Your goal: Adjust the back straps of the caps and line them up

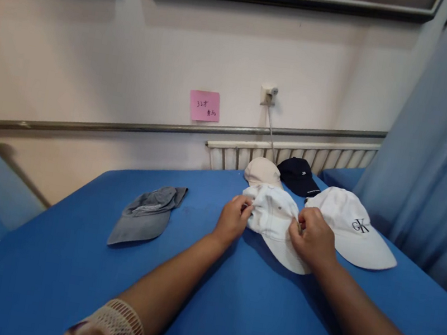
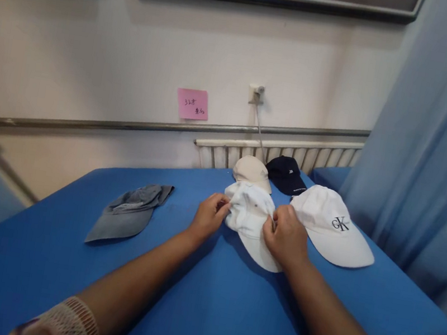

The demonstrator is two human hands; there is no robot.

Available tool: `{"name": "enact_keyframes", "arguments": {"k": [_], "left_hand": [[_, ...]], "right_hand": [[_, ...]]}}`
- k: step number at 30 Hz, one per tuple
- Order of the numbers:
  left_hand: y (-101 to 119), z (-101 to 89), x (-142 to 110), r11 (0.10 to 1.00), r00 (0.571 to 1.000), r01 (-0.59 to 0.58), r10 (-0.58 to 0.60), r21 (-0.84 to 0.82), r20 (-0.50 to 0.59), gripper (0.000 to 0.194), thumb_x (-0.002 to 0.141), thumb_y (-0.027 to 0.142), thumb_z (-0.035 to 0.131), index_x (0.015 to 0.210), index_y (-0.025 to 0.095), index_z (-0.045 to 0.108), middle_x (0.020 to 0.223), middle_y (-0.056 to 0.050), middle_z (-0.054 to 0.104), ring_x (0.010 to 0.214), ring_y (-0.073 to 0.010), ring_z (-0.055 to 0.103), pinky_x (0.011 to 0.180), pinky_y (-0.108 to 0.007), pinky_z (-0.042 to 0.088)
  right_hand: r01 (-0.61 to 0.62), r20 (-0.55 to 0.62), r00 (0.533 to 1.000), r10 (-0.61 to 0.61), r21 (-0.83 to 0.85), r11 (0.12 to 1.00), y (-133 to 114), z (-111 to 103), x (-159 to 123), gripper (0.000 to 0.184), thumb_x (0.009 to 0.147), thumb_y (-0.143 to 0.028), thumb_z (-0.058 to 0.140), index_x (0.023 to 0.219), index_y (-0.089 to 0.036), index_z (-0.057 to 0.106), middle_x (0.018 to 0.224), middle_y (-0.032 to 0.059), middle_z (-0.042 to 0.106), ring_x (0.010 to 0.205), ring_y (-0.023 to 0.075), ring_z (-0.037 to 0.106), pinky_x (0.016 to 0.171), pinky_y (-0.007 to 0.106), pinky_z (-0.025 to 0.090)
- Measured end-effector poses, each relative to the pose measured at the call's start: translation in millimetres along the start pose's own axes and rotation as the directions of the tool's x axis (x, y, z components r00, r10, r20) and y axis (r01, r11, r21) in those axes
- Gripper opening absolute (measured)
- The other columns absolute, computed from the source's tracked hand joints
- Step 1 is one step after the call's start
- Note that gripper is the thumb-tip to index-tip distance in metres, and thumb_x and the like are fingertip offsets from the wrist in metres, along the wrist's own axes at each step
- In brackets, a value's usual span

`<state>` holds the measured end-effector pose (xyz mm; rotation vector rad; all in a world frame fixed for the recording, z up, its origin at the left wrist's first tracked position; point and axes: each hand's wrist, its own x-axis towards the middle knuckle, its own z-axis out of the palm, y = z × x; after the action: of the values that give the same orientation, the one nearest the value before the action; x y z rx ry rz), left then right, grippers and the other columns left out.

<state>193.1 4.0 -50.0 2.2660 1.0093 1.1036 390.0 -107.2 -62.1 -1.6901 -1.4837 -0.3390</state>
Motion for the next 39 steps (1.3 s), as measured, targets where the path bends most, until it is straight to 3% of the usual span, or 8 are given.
{"name": "enact_keyframes", "arguments": {"k": [2,4,8,14,21,29,34,39], "left_hand": [[0.6,26.0,18.4,0.995,0.999,0.048,-0.048,-0.083,0.001,0.006,0.083,0.022,0.055,0.084,0.019,0.061,0.083,-0.003,0.063,0.075,-0.0158,0.058,0.071,-0.028,0.045],[-4.2,48.5,28.7,0.987,0.995,0.1,-0.102,-0.124,-0.008,0.006,0.082,0.022,0.056,0.079,0.019,0.06,0.076,-0.002,0.063,0.072,-0.0154,0.058,0.07,-0.027,0.045],[-21.8,72.6,29.2,0.981,0.99,0.123,-0.132,-0.151,-0.053,0.007,0.081,0.021,0.055,0.079,0.018,0.06,0.073,-0.001,0.064,0.071,-0.0157,0.059,0.069,-0.028,0.046],[-32.6,72.5,26.3,0.976,0.977,0.11,-0.14,-0.187,-0.158,0.011,0.083,0.026,0.055,0.083,0.018,0.062,0.077,-0.002,0.066,0.075,-0.0162,0.062,0.072,-0.028,0.048],[-21.2,98.8,43.5,0.969,0.977,0.054,-0.102,-0.241,-0.189,0.013,0.084,0.028,0.056,0.089,0.02,0.064,0.089,-0.004,0.067,0.085,-0.0164,0.062,0.08,-0.027,0.048],[-36.0,102.9,45.7,0.961,0.985,0.113,-0.141,-0.251,-0.096,0.01,0.078,0.026,0.06,0.08,0.018,0.064,0.07,0.0,0.065,0.064,-0.0144,0.059,0.065,-0.025,0.047],[-36.5,101.8,43.7,0.961,0.98,0.13,-0.161,-0.246,-0.112,0.012,0.079,0.029,0.06,0.082,0.018,0.064,0.073,0.0,0.066,0.068,-0.0147,0.06,0.068,-0.025,0.047],[-33.5,100.8,38.5,0.962,0.979,0.136,-0.167,-0.236,-0.118,0.015,0.081,0.029,0.057,0.087,0.018,0.064,0.077,-0.002,0.067,0.07,-0.0149,0.062,0.068,-0.026,0.049]], "right_hand": [[-0.06,-0.019,0.998,0.058,-0.101,0.993,8.2,-0.7,0.0,0.006,0.08,-0.023,0.05,0.076,-0.022,0.047,0.08,0.0048,0.051,0.069,0.0201,0.049,0.058,0.03,0.032],[-0.081,0.037,0.995,0.088,-0.173,0.982,9.9,4.4,-0.9,0.008,0.082,-0.023,0.05,0.075,-0.021,0.048,0.08,0.0062,0.052,0.067,0.0197,0.049,0.056,0.031,0.031],[-0.038,0.191,0.978,0.082,-0.223,0.974,0.1,16.8,-3.0,0.009,0.084,-0.022,0.053,0.075,-0.019,0.05,0.083,0.0092,0.057,0.07,0.0198,0.054,0.059,0.031,0.034],[-0.055,0.211,0.972,0.108,-0.243,0.969,-7.5,12.1,-0.4,0.009,0.088,-0.022,0.048,0.081,-0.018,0.052,0.089,0.007,0.058,0.074,0.0186,0.056,0.061,0.029,0.035],[-0.159,0.0,0.986,0.167,-0.302,0.94,16.4,-0.7,9.5,0.012,0.09,-0.025,0.045,0.082,-0.018,0.052,0.088,0.0063,0.057,0.079,0.0195,0.056,0.062,0.029,0.035],[-0.155,0.186,0.955,0.232,-0.354,0.922,20.3,11.0,8.4,0.008,0.085,-0.021,0.053,0.088,-0.016,0.058,0.091,0.0112,0.06,0.085,0.0246,0.057,0.068,0.032,0.037],[-0.157,0.183,0.957,0.224,-0.321,0.934,21.1,9.5,7.7,0.006,0.086,-0.022,0.053,0.087,-0.017,0.057,0.09,0.0102,0.058,0.082,0.0238,0.057,0.068,0.032,0.036],[-0.128,0.09,0.984,0.156,-0.26,0.957,16.7,6.7,4.6,0.011,0.087,-0.028,0.052,0.084,-0.018,0.054,0.086,0.0085,0.057,0.077,0.0229,0.056,0.064,0.032,0.036]]}}
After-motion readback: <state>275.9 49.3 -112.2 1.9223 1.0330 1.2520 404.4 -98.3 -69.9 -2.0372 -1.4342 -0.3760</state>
